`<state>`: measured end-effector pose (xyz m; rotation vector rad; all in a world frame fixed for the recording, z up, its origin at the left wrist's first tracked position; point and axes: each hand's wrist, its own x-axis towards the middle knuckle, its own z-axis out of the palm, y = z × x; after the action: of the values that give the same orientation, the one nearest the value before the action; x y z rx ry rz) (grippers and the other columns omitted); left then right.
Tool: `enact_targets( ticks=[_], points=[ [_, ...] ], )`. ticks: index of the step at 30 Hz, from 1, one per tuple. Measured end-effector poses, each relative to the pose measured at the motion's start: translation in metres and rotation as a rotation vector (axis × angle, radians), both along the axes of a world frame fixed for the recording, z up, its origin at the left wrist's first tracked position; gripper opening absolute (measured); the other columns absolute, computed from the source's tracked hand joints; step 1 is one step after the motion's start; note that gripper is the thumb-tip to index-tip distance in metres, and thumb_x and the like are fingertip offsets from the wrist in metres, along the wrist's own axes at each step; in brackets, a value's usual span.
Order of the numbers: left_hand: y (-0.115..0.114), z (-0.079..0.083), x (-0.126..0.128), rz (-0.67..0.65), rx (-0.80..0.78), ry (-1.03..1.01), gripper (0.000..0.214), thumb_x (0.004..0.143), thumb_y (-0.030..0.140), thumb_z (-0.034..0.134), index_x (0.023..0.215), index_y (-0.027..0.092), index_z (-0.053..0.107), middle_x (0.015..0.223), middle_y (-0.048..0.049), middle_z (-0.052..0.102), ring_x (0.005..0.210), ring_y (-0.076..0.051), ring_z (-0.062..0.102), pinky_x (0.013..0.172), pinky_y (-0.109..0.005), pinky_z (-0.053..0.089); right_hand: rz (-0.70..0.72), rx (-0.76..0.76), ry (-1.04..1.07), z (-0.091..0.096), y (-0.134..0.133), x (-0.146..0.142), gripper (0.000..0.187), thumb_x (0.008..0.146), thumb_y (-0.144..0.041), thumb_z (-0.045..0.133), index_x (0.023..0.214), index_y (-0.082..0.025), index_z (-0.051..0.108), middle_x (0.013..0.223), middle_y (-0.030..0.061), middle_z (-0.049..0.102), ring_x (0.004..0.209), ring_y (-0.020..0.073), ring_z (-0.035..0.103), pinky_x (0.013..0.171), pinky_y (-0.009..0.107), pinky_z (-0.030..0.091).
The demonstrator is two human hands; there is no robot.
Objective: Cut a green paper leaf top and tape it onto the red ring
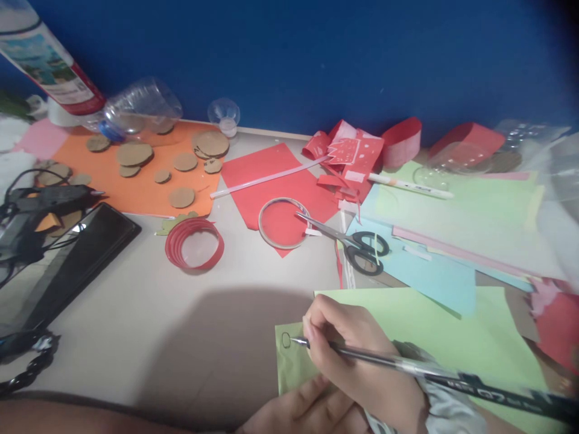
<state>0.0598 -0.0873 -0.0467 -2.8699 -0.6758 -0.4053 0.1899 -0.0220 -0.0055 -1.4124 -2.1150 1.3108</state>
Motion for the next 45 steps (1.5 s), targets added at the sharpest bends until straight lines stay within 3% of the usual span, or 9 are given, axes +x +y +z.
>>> enact_targets(
  ticks=[5, 9, 15, 22, 29, 38, 45],
  points=[
    [-0.0090, -0.0040, 0.0050, 0.136, 0.002, -0.029, 0.038, 0.099, 0.031, 0.031, 0.132, 0.030, 0.051, 0.149, 0.0071, 0.036, 0.135, -0.012, 0.036, 0.104, -0.021, 0.037, 0.031, 0.035, -0.019, 0.0007, 0.0014, 0.0008, 0.021, 0.089, -0.019, 0.040, 0.069, -0.021, 0.036, 0.056, -0.0071, 0.044, 0.048, 0.0078, 0.044, 0.048, 0.020, 0.034],
    [-0.0080, -0.0048, 0.0027, 0.071, -0.001, -0.034, 0.039, 0.099, 0.029, 0.030, 0.133, 0.029, 0.049, 0.149, 0.0059, 0.037, 0.133, -0.013, 0.039, 0.103, -0.024, 0.040, 0.050, 0.028, -0.024, 0.0010, 0.0017, 0.0021, 0.020, 0.089, -0.019, 0.038, 0.070, -0.021, 0.037, 0.056, -0.0067, 0.045, 0.048, 0.0081, 0.044, 0.047, 0.020, 0.034],
    [-0.0034, -0.0064, -0.0013, -0.014, -0.016, -0.064, 0.035, 0.097, 0.024, 0.037, 0.125, 0.032, 0.056, 0.138, 0.0081, 0.051, 0.125, -0.012, 0.048, 0.102, -0.023, 0.041, -0.013, -0.032, 0.016, 0.0004, 0.0006, -0.0008, 0.020, 0.091, -0.019, 0.038, 0.071, -0.022, 0.036, 0.056, -0.0072, 0.046, 0.046, 0.0071, 0.045, 0.046, 0.018, 0.036],
    [-0.0053, -0.0061, -0.0001, 0.039, 0.014, -0.098, 0.035, 0.097, 0.027, 0.037, 0.126, 0.032, 0.056, 0.140, 0.0079, 0.050, 0.125, -0.012, 0.049, 0.099, -0.024, 0.044, -0.042, -0.018, 0.012, -0.0014, 0.0001, -0.0043, 0.022, 0.090, -0.021, 0.040, 0.069, -0.022, 0.036, 0.054, -0.0070, 0.043, 0.046, 0.0086, 0.045, 0.047, 0.021, 0.036],
    [-0.0035, -0.0055, -0.0019, 0.007, 0.016, -0.095, 0.034, 0.097, 0.025, 0.038, 0.122, 0.037, 0.058, 0.134, 0.0107, 0.056, 0.120, -0.011, 0.052, 0.098, -0.025, 0.044, -0.037, -0.091, 0.052, -0.0015, 0.0000, -0.0028, 0.020, 0.088, -0.022, 0.044, 0.069, -0.022, 0.036, 0.055, -0.0055, 0.048, 0.044, 0.0093, 0.044, 0.044, 0.021, 0.035],
    [-0.0028, -0.0029, -0.0038, -0.013, -0.024, -0.059, 0.035, 0.098, 0.026, 0.035, 0.124, 0.034, 0.057, 0.138, 0.0078, 0.051, 0.126, -0.014, 0.047, 0.103, -0.030, 0.040, 0.021, -0.121, 0.012, -0.0015, 0.0016, -0.0026, 0.016, 0.086, -0.021, 0.046, 0.071, -0.021, 0.041, 0.060, -0.0043, 0.052, 0.048, 0.0085, 0.046, 0.046, 0.019, 0.036],
    [-0.0015, 0.0003, -0.0040, -0.015, -0.058, -0.110, 0.031, 0.096, 0.022, 0.040, 0.115, 0.032, 0.063, 0.123, 0.0090, 0.063, 0.116, -0.014, 0.054, 0.105, -0.030, 0.039, 0.087, -0.143, -0.026, 0.0002, 0.0021, 0.0008, 0.017, 0.087, -0.023, 0.043, 0.071, -0.021, 0.040, 0.059, -0.0045, 0.050, 0.051, 0.0092, 0.045, 0.048, 0.020, 0.035]
  ],
)
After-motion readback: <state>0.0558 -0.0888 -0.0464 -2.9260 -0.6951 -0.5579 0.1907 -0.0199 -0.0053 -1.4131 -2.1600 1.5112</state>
